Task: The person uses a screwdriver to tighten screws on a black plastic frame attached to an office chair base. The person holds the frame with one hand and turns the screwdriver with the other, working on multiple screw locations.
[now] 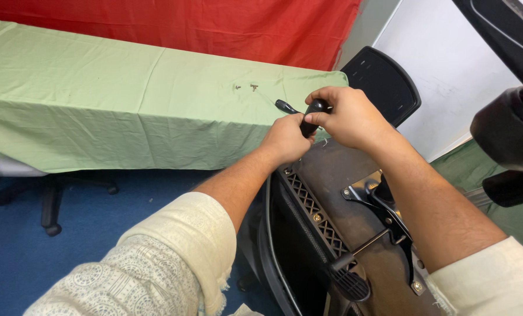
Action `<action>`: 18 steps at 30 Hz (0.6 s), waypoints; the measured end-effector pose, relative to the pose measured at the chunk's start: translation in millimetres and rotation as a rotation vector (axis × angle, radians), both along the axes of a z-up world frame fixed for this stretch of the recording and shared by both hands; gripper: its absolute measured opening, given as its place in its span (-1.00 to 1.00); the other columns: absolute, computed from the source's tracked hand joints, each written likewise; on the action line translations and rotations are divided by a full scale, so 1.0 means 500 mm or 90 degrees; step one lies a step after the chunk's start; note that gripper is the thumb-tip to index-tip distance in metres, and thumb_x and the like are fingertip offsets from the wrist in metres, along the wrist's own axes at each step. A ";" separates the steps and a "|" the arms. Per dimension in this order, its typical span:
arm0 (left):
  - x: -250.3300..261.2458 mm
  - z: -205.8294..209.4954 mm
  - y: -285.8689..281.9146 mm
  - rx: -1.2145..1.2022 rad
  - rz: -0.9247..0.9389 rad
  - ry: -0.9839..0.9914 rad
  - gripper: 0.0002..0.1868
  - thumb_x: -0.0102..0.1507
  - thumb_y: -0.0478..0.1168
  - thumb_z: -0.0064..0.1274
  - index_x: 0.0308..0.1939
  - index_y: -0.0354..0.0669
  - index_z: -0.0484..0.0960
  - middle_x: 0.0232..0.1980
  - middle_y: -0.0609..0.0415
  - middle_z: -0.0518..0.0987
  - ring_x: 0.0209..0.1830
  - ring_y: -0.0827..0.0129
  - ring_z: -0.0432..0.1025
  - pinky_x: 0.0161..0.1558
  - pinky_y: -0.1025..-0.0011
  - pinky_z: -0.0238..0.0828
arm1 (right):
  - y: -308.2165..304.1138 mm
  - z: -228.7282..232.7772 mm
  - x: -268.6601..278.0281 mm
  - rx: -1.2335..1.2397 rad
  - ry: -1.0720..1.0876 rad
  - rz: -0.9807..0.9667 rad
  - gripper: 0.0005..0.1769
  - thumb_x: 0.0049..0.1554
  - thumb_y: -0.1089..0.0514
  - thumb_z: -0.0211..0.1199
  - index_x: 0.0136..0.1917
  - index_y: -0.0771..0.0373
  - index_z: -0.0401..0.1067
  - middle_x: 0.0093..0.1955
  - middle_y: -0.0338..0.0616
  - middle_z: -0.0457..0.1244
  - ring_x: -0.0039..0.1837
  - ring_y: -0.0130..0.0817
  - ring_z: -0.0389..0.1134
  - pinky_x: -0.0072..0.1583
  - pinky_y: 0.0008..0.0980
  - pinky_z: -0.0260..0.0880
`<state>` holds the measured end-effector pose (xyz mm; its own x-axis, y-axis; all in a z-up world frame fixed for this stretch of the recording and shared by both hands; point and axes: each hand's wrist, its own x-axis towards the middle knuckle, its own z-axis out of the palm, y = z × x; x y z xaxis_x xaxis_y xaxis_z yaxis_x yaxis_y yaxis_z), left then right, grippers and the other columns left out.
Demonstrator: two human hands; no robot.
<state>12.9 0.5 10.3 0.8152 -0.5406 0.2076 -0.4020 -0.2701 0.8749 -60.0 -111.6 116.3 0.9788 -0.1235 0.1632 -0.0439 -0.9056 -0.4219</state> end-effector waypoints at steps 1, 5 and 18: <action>-0.003 0.006 0.005 0.020 0.011 0.000 -0.72 0.11 -0.22 0.23 -0.11 -0.15 0.66 -0.12 -0.05 0.70 -0.08 0.14 0.60 -0.04 0.25 0.50 | 0.004 0.004 0.000 -0.012 0.010 -0.014 -0.58 0.07 0.05 0.42 0.19 0.17 0.54 -0.04 -0.09 0.46 -0.04 -0.34 0.49 0.04 -0.31 0.46; -0.022 0.025 0.027 0.019 0.037 0.024 -0.55 0.02 -0.11 0.39 -0.05 -0.14 0.67 -0.11 -0.05 0.72 -0.07 0.15 0.61 -0.03 0.25 0.50 | 0.021 0.010 0.000 -0.044 0.027 -0.056 -0.57 0.05 0.00 0.45 0.17 0.16 0.56 -0.05 -0.06 0.45 -0.05 -0.27 0.50 0.04 -0.28 0.47; -0.027 0.025 0.011 0.032 0.073 0.015 -0.51 0.09 -0.26 0.31 0.12 -0.11 0.61 -0.05 -0.14 0.68 -0.01 0.01 0.57 -0.02 0.18 0.49 | 0.023 -0.004 0.011 -0.085 -0.069 -0.056 -0.37 0.00 -0.14 0.52 0.15 0.37 0.53 -0.07 0.14 0.43 -0.07 -0.13 0.51 0.00 -0.24 0.51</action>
<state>-0.8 6.3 23.0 0.8767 -0.4528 0.1627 -0.3455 -0.3573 0.8677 -54.5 -100.3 114.1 0.9411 -0.1780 0.2874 -0.0866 -0.9487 -0.3041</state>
